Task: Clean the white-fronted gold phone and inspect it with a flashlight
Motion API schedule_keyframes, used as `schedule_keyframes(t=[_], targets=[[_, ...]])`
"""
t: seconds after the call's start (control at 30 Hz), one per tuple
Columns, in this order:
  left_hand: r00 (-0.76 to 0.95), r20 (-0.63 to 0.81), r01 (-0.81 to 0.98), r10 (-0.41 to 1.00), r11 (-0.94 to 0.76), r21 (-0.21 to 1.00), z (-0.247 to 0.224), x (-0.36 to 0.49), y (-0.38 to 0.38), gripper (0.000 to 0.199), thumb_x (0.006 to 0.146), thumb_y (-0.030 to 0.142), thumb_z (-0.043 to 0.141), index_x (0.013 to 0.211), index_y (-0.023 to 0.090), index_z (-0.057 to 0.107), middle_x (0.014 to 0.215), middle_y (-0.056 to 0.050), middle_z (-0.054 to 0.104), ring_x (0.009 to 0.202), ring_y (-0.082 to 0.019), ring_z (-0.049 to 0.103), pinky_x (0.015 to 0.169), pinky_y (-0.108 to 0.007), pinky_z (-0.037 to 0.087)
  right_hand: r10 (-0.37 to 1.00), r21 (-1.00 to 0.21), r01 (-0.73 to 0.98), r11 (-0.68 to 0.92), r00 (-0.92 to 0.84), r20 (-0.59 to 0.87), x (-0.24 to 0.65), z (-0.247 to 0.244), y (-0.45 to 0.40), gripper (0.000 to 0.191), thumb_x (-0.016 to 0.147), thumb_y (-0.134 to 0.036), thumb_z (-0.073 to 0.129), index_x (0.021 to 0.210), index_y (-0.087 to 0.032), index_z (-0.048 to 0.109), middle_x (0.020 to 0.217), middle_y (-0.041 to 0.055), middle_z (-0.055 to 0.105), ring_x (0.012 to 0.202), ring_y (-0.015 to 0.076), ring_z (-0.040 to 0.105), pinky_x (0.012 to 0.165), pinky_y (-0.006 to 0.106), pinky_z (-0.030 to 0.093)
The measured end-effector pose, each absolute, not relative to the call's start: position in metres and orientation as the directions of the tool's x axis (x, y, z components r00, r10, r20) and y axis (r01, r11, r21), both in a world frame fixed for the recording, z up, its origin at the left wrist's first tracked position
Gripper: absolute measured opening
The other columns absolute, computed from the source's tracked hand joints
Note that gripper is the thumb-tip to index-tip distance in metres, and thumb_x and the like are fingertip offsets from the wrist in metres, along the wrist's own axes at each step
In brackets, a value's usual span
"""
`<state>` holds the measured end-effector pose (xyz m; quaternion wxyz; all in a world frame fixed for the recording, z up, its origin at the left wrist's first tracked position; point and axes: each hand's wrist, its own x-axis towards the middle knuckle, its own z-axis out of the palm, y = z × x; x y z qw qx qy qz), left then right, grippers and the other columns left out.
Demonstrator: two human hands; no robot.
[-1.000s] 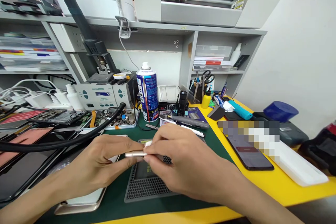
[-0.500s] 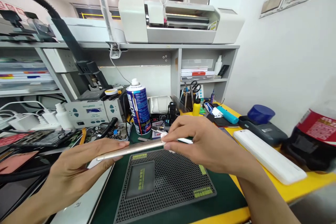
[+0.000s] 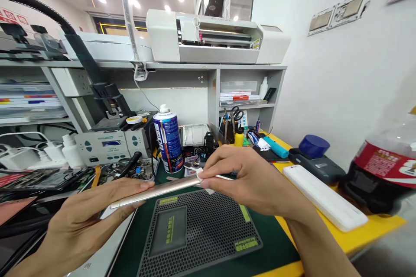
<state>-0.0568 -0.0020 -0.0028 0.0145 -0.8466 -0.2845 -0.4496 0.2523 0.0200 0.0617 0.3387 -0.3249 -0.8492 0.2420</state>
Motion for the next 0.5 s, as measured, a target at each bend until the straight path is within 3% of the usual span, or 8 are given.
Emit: schedule_keyframes(t=[0.33,0.5], targets=[[0.498,0.758,0.473,0.422,-0.864,0.171,-0.001,-0.047,-0.007,0.034,0.088,0.004,0.063,0.119,0.018,0.067,0.106,-0.005,0.077,0.094,-0.014,0.072,0.088,-0.021,0.055,0.563,-0.492,0.31,0.813,-0.634,0.53,0.221,0.037,0.011,0.014,0.091,-0.018,0.068,0.099,-0.023,0.078,0.098,0.0033,0.069,0.091,0.0134,0.064,0.081,0.027,0.05],[0.542,0.754,0.429,0.372,-0.894,0.132,-0.008,-0.043,-0.007,0.037,0.085,0.001,0.064,0.12,0.013,0.063,0.105,-0.009,0.075,0.094,-0.016,0.069,0.086,-0.026,0.055,0.441,-0.392,0.231,0.89,-0.652,0.617,0.202,0.028,0.006,0.013,0.091,-0.014,0.067,0.099,-0.018,0.076,0.094,0.0041,0.069,0.09,0.0131,0.063,0.082,0.025,0.051]])
